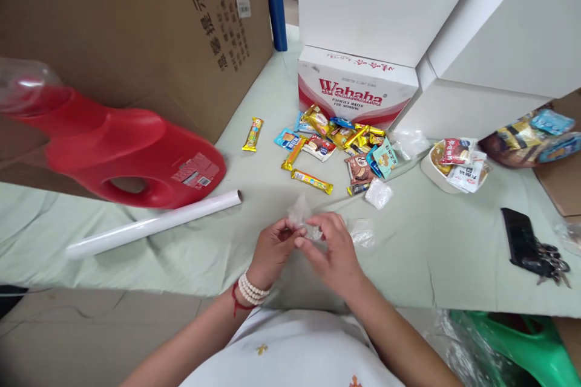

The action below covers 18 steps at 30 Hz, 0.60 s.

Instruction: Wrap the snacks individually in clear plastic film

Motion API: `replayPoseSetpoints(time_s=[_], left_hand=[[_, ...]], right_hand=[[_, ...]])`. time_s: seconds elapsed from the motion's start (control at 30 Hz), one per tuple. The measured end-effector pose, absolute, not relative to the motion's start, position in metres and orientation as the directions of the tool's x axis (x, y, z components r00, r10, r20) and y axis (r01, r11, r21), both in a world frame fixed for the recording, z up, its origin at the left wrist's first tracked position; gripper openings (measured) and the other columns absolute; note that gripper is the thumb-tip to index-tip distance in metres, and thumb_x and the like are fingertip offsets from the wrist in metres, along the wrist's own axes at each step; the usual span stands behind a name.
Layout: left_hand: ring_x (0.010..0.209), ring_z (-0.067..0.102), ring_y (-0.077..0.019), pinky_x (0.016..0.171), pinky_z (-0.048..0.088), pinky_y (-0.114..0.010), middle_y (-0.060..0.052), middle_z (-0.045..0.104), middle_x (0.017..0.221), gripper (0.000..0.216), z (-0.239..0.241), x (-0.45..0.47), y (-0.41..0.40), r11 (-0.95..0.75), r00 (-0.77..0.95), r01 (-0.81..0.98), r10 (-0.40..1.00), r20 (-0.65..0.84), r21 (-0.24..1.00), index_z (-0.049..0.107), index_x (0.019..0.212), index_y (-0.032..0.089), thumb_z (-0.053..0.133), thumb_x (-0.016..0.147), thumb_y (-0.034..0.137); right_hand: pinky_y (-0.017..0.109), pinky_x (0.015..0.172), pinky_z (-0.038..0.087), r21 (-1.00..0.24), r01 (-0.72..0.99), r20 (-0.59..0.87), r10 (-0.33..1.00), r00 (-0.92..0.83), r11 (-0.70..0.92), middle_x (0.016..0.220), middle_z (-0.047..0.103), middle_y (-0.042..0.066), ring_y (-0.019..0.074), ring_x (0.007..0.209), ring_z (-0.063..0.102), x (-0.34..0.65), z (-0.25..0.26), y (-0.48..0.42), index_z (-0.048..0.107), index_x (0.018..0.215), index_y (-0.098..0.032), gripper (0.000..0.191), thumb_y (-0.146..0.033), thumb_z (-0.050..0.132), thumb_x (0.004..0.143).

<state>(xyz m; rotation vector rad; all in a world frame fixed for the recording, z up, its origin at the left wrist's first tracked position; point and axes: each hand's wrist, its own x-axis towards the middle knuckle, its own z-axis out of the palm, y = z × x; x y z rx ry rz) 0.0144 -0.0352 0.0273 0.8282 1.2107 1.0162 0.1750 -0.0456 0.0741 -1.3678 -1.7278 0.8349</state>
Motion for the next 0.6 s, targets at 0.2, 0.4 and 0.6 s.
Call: replayPoseSetpoints(time_s=[0.2,0.4,0.6], left_hand=[[0.081,0.068,-0.0227,0.078,0.052,-0.032,-0.005,0.075,0.083,0.030,0.034,0.009,-0.037,0.280,0.243,-0.030,0.933,-0.265,0.959,0.077,0.082,0.019,0.068,0.087,0.047],[0.083,0.064,-0.0191,0.083,0.049,-0.030,-0.003,0.072,0.081,0.031,0.037,0.002,-0.033,0.320,0.153,-0.140,0.942,-0.299,0.937,0.073,0.079,0.018,0.071,0.084,0.049],[0.079,0.065,-0.0154,0.071,0.053,-0.027,0.000,0.069,0.081,0.033,0.041,-0.002,-0.024,0.490,0.089,-0.566,0.836,-0.542,0.663,0.058,0.077,0.020,0.082,0.068,0.041]], right_hand=[[0.030,0.068,0.046,-0.964,0.263,-0.042,0.998,-0.042,-0.030,0.089,0.064,0.005,0.0198,0.080,0.058,0.163,0.059,-0.025,0.075,0.086,-0.025,0.019,-0.042,0.068,0.090],[0.027,0.063,0.045,-0.961,0.114,-0.259,0.964,-0.059,-0.251,0.076,0.062,0.002,0.0161,0.071,0.053,0.176,0.067,-0.021,0.072,0.080,-0.021,0.033,-0.053,0.077,0.081],[0.035,0.078,0.057,-0.753,-0.386,-0.527,0.840,-0.130,-0.533,0.095,0.068,0.003,0.0182,0.086,0.063,0.186,0.065,-0.026,0.064,0.082,-0.021,0.040,-0.049,0.090,0.069]])
